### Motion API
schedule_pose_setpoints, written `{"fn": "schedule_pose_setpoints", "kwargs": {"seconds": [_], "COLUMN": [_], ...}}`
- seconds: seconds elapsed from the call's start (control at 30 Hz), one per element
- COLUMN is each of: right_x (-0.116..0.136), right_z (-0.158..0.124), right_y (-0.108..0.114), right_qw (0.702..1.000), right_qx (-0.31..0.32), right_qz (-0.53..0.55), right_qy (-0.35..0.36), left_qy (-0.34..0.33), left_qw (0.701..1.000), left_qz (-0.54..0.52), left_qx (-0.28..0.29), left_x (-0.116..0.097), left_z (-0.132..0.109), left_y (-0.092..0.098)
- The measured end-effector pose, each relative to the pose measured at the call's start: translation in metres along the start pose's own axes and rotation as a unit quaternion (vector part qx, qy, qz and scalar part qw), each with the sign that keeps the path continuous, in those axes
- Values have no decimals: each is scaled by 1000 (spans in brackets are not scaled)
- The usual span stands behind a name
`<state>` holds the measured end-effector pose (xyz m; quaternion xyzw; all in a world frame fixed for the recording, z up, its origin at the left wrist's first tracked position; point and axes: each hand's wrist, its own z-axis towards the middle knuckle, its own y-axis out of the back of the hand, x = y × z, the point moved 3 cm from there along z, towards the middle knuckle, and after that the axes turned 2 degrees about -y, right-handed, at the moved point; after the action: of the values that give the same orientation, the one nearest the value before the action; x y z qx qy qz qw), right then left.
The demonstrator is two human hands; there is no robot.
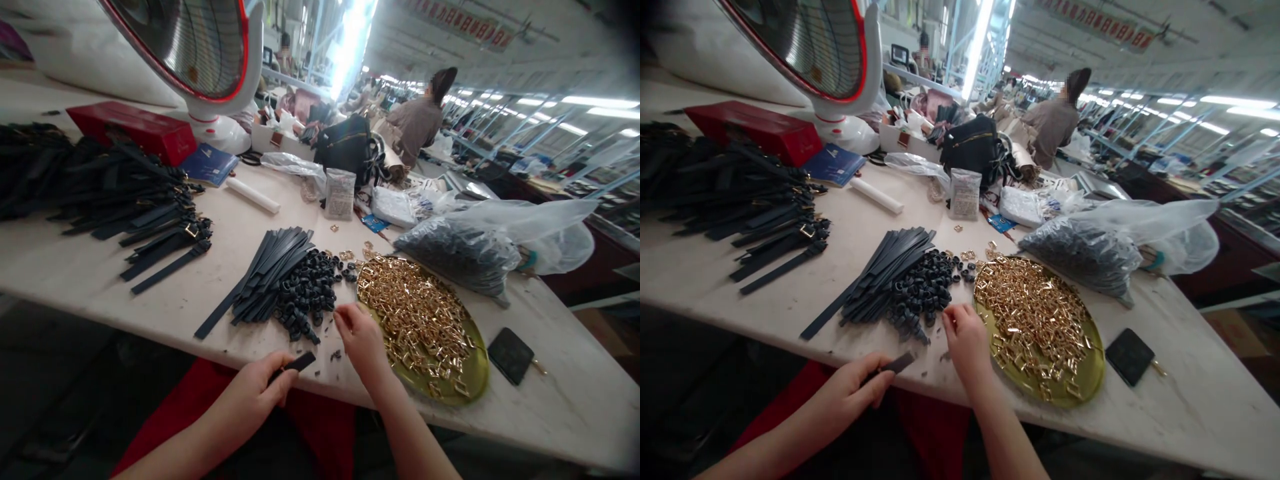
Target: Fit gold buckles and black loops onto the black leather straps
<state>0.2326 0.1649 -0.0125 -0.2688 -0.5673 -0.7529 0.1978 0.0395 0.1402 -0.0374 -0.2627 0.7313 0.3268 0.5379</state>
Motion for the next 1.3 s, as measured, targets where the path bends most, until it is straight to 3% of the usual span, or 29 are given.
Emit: {"fn": "schedule_pose_setpoints", "kwargs": {"seconds": [0.07,0.17,0.37,0.43,0.53,0.57,0.6,0.73,1.0,1.1,1.3], "right_x": [-7,-16,-18,-10,9,15,21,34,31,34,42], "right_z": [20,32,17,5,-16,-22,-28,-44,-76,-85,-95], "right_y": [-7,-15,-7,-8,-19,-22,-25,-28,-21,-23,-26], "right_qw": [999,1000,987,955,845,814,803,833,899,885,837], "right_qx": [-2,-4,20,50,93,106,116,138,192,210,78], "right_qz": [-39,-11,135,256,475,515,528,483,359,383,499], "right_qy": [11,-10,-89,-139,-228,-245,-250,-233,-161,-163,-209], "left_qy": [10,21,-4,-27,-42,-46,-50,-54,-24,-55,-77], "left_qw": [1000,999,998,996,992,992,992,997,997,996,997], "left_qz": [-19,-34,-47,-55,-76,-80,-81,-36,46,51,-14], "left_qx": [-12,-12,-40,-64,-90,-89,-83,-42,48,44,-22], "left_x": [6,9,-3,-8,-11,-11,-12,-13,-17,-26,-33], "left_z": [7,13,27,32,35,35,33,19,-5,-13,-29], "left_y": [2,6,13,14,12,11,9,5,2,-4,-11]}}
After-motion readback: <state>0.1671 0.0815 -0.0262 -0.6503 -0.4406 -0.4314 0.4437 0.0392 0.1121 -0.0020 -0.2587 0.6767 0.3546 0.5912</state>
